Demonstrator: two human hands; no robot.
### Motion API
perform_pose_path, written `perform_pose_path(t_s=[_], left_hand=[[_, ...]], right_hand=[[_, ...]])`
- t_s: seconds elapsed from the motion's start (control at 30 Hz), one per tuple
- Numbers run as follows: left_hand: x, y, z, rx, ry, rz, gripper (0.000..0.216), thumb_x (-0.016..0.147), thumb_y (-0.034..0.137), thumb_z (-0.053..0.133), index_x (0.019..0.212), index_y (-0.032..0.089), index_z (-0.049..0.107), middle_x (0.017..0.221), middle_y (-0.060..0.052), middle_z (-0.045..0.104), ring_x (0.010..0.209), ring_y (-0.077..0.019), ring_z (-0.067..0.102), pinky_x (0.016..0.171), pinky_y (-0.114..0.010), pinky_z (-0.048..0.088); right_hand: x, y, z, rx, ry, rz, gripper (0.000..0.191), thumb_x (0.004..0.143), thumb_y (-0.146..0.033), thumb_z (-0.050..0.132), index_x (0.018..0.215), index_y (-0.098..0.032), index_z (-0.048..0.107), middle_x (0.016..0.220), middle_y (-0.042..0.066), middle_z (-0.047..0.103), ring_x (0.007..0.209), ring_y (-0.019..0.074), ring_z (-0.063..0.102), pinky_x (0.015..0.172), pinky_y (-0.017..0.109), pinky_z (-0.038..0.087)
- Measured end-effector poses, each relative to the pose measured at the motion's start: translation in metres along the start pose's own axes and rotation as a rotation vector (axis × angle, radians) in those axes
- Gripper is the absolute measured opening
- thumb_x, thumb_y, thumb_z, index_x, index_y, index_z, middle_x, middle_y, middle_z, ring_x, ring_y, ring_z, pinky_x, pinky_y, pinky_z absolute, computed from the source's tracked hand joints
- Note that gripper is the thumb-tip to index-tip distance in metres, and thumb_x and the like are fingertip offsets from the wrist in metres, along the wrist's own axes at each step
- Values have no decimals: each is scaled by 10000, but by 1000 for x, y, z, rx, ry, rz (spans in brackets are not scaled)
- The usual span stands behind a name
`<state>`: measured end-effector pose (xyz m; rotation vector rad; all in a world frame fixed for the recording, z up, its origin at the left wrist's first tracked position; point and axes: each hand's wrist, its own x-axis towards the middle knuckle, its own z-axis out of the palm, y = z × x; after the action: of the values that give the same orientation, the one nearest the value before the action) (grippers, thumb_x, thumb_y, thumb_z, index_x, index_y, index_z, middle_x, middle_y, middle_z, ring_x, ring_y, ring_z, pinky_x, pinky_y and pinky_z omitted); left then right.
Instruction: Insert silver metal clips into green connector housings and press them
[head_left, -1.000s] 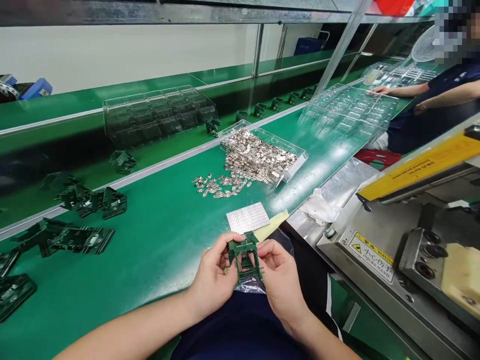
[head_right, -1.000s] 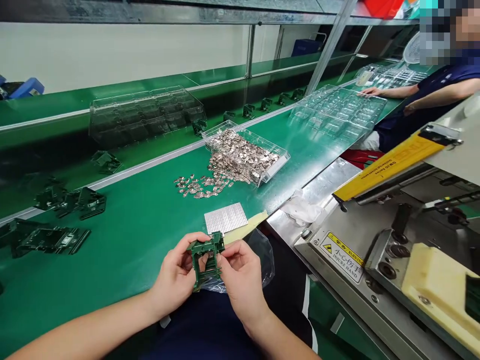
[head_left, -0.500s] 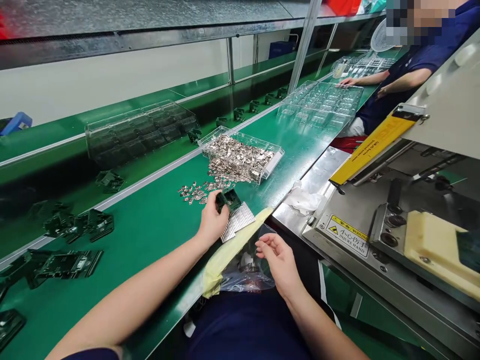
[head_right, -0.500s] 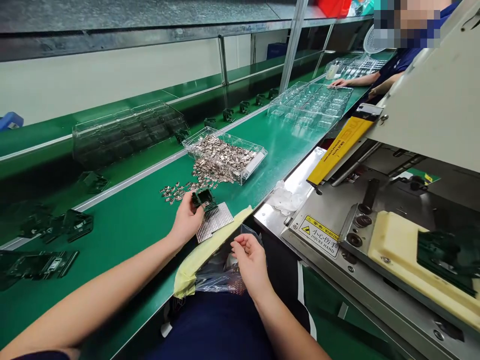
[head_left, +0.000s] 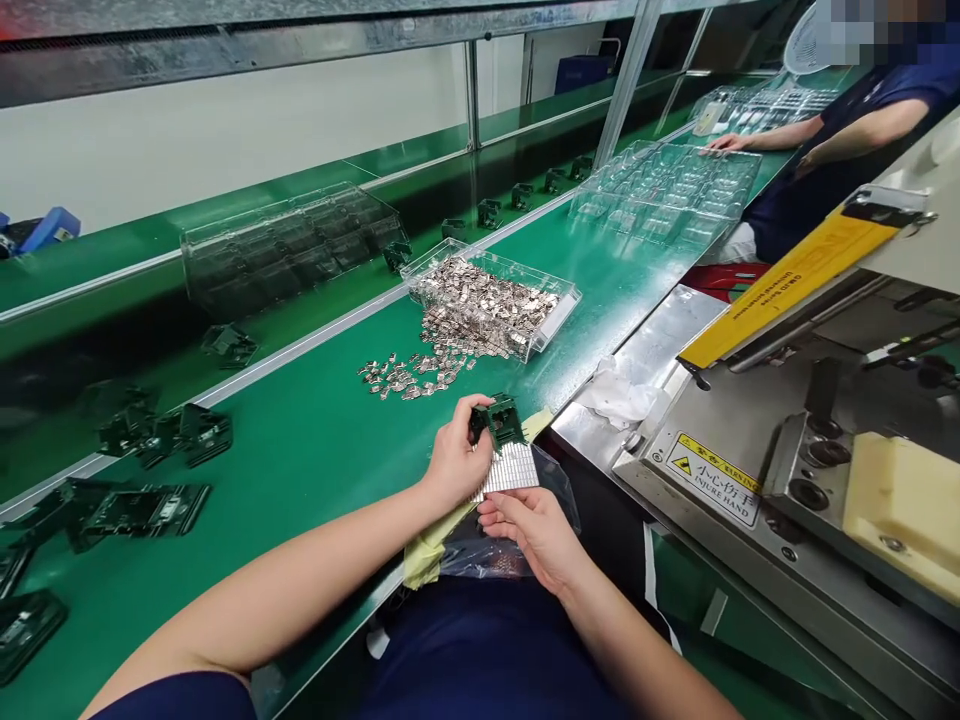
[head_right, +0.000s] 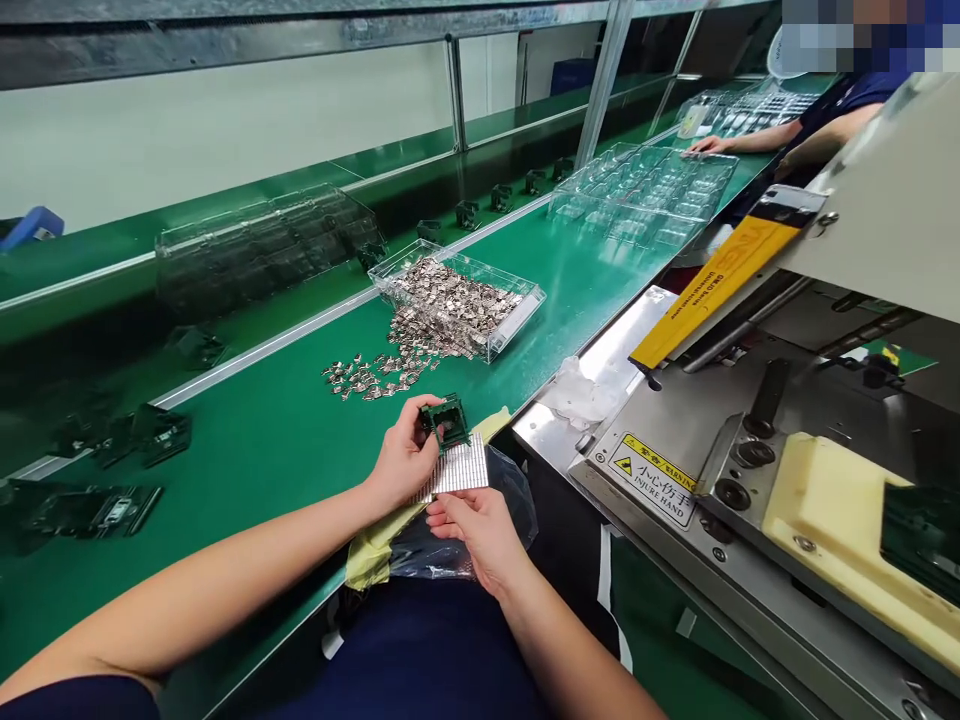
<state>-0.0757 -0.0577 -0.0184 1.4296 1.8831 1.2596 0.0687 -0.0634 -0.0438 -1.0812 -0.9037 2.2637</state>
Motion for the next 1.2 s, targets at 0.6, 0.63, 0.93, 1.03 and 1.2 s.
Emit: perform_pose_path(t_s=[0.6,0.63,0.93,1.03,1.2], left_hand=[[-11,-4,2,-66,-23,51,364,824,98,486,1166,222,485,964,-24,651,712,-117,611,685,-236,488],[-10,-5,3,-58,-19,65,364,823,96,486,1165,220,485,989,-31,654,731,-120,620,696,-239,493],[12,-9,7,-29,6,134,377,802,77,484,1153,214,494,1012,-34,649,727,-114,609,695,-232,487],[17,-8,4,-81,45,100,355,807,93,498,1143,209,496,928,-14,632,636,-95,565,640,-219,469],[-7,1,-7,-365,136,-35,278,860,212,538,1131,221,477,838,14,580,673,-109,564,655,-223,477]], right_hand=[[11,1,2,-89,-73,120,293,602,-365,796,684,-115,667,609,51,685,507,125,631,465,198,463],[13,2,2,-107,-57,112,265,610,-346,776,673,-119,655,593,39,675,490,118,619,449,191,453],[36,23,-14,-325,23,54,128,565,-238,672,617,-157,588,516,15,651,432,144,613,407,211,455],[35,25,-27,-410,94,-35,109,579,-235,688,634,-166,623,536,5,653,458,147,621,441,230,474],[2,6,-37,-524,134,-157,196,674,-337,725,790,-180,737,687,56,716,605,209,679,562,317,542]])
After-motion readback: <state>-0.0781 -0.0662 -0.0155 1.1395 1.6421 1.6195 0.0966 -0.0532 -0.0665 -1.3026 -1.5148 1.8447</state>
